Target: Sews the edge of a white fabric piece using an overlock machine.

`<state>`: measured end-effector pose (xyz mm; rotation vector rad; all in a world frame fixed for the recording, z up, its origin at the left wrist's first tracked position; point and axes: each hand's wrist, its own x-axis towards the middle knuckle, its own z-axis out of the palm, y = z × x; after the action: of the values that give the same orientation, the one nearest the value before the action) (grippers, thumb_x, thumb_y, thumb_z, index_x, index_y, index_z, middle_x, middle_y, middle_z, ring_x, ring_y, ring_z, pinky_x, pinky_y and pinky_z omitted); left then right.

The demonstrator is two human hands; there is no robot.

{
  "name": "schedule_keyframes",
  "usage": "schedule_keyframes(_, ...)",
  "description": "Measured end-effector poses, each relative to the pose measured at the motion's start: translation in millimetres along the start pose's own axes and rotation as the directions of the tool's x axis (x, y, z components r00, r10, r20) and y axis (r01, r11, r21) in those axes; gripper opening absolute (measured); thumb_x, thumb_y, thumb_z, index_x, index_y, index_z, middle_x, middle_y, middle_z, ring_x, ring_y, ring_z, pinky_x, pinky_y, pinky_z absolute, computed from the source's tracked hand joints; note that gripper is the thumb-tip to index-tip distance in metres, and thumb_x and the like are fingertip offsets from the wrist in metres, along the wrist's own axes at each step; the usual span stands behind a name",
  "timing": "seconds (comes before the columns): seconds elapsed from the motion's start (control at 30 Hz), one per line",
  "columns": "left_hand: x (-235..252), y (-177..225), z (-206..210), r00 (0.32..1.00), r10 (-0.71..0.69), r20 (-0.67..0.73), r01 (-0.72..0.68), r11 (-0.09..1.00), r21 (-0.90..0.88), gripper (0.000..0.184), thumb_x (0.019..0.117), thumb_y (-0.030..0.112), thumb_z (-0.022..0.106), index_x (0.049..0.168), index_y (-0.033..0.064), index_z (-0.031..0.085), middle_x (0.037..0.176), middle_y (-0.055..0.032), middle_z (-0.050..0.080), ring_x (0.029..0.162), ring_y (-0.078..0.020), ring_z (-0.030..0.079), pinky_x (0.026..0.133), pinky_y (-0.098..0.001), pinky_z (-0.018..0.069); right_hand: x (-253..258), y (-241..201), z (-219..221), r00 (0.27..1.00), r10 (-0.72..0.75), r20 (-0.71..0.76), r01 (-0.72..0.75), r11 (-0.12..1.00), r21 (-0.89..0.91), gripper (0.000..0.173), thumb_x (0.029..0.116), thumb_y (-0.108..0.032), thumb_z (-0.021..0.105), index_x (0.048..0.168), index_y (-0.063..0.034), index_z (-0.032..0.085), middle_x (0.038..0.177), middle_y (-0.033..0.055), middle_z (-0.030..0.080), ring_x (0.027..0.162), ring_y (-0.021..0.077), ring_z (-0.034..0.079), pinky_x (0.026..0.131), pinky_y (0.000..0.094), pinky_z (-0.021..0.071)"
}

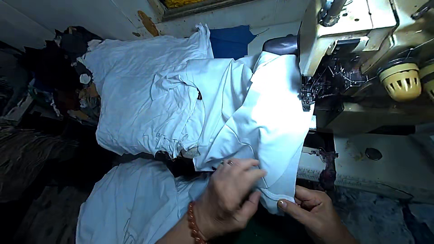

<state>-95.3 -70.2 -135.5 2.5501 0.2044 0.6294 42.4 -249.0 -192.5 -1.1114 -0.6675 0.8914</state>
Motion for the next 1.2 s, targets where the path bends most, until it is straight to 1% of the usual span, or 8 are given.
schedule_keyframes(0.1, -6, -1, 31, 0.996, 0.085, -0.024, -0.083, 0.991, 0.102, 0.027, 0.0995, 0.018, 0.055, 0.124, 0.0158, 0.067, 0.124, -0.0065, 0.069, 0.113, -0.0195, 0.062, 0.1, -0.0368, 0.0453, 0, -13, -1, 0.996, -0.008, 0.084, 0.006, 1.0, 0.021, 0.011, 0.0924, -0.006, 0.069, 0.1, -0.0116, 0.076, 0.088, -0.0097, 0.076, 0.079, -0.0051, 0.068, 0.072, 0.0157, 0.0578)
schedule_keyframes(0.23, 12, -7, 34, 0.966, -0.126, -0.226, 0.09, 0.982, -0.164, 0.018, 0.0941, 0.002, 0.054, 0.093, 0.0047, 0.072, 0.089, -0.0047, 0.072, 0.088, -0.0069, 0.068, 0.08, -0.0192, 0.0562, 0, -19, -3, 0.992, 0.035, 0.121, -0.038, 0.999, 0.022, 0.009, 0.0917, 0.0, 0.066, 0.09, -0.0065, 0.073, 0.078, -0.0097, 0.072, 0.072, -0.0074, 0.064, 0.067, 0.0139, 0.0538)
schedule_keyframes(0.4, 42, 1, -3, 0.951, -0.229, -0.207, 0.165, 0.944, -0.285, 0.013, 0.0909, 0.02, 0.072, 0.086, 0.0079, 0.07, 0.077, 0.0035, 0.066, 0.07, 0.0047, 0.059, 0.062, -0.0095, 0.0485, 0, -13, -13, 0.989, 0.036, 0.144, -0.042, 0.998, 0.041, 0.007, 0.0917, 0.0, 0.066, 0.089, -0.0031, 0.072, 0.079, -0.0078, 0.072, 0.074, -0.0078, 0.064, 0.069, 0.0145, 0.0526)
schedule_keyframes(0.53, 45, 26, -7, 0.998, 0.001, 0.055, 0.011, 0.976, -0.22, 0.014, 0.0955, 0.012, 0.064, 0.091, 0.0045, 0.075, 0.079, -0.0061, 0.07, 0.074, -0.0089, 0.066, 0.065, -0.0194, 0.0521, -5, -7, -24, 0.99, 0.01, 0.141, -0.016, 0.999, 0.037, 0.008, 0.0922, -0.002, 0.066, 0.088, -0.0045, 0.072, 0.08, -0.0089, 0.072, 0.076, -0.008, 0.064, 0.071, 0.0156, 0.0533)
schedule_keyframes(0.63, 45, 31, 14, 0.985, 0.102, 0.141, -0.085, 0.989, -0.12, 0.016, 0.0964, 0.014, 0.064, 0.088, 0.0062, 0.075, 0.076, -0.0069, 0.07, 0.065, -0.0136, 0.065, 0.054, -0.0244, 0.0488, -8, -5, -29, 0.996, 0.0, 0.091, -0.004, 0.999, 0.043, 0.01, 0.0924, -0.005, 0.066, 0.094, -0.0075, 0.076, 0.087, -0.0103, 0.074, 0.082, -0.0065, 0.066, 0.076, 0.018, 0.056)
schedule_keyframes(0.8, 76, 19, 36, 0.973, 0.215, 0.082, -0.222, 0.971, 0.091, 0.017, 0.0967, 0.014, 0.06, 0.086, 0.0099, 0.072, 0.071, -0.0025, 0.063, 0.054, -0.0113, 0.058, 0.043, -0.0235, 0.0417, 11, -24, -27, 0.997, 0.01, -0.08, -0.007, 0.999, 0.043, 0.025, 0.0899, 0.002, 0.065, 0.102, -0.0171, 0.077, 0.091, -0.0118, 0.077, 0.083, -0.0032, 0.07, 0.077, 0.0205, 0.0593)
schedule_keyframes(0.97, 120, 15, 38, 0.986, 0.165, 0.012, -0.164, 0.97, 0.181, 0.017, 0.0945, 0.014, 0.064, 0.083, 0.0097, 0.075, 0.069, 0.0002, 0.062, 0.053, -0.0087, 0.058, 0.042, -0.0227, 0.0423, 51, -37, -23, 0.973, -0.04, -0.227, 0.054, 0.997, 0.057, 0.032, 0.083, 0.009, 0.064, 0.106, -0.0103, 0.076, 0.092, -0.0077, 0.077, 0.08, 0.0011, 0.072, 0.073, 0.0221, 0.0613)
schedule_keyframes(1.2, 132, 11, 31, 0.996, 0.092, 0.001, -0.09, 0.974, 0.209, 0.012, 0.0897, 0.011, 0.064, 0.086, 0.0086, 0.076, 0.074, 0.0, 0.061, 0.058, -0.0079, 0.058, 0.045, -0.0209, 0.0445, 72, -41, -9, 0.943, -0.042, -0.331, 0.092, 0.986, 0.135, 0.023, 0.0842, 0.011, 0.063, 0.094, -0.006, 0.075, 0.082, -0.0043, 0.075, 0.073, 0.0014, 0.07, 0.068, 0.02, 0.06)
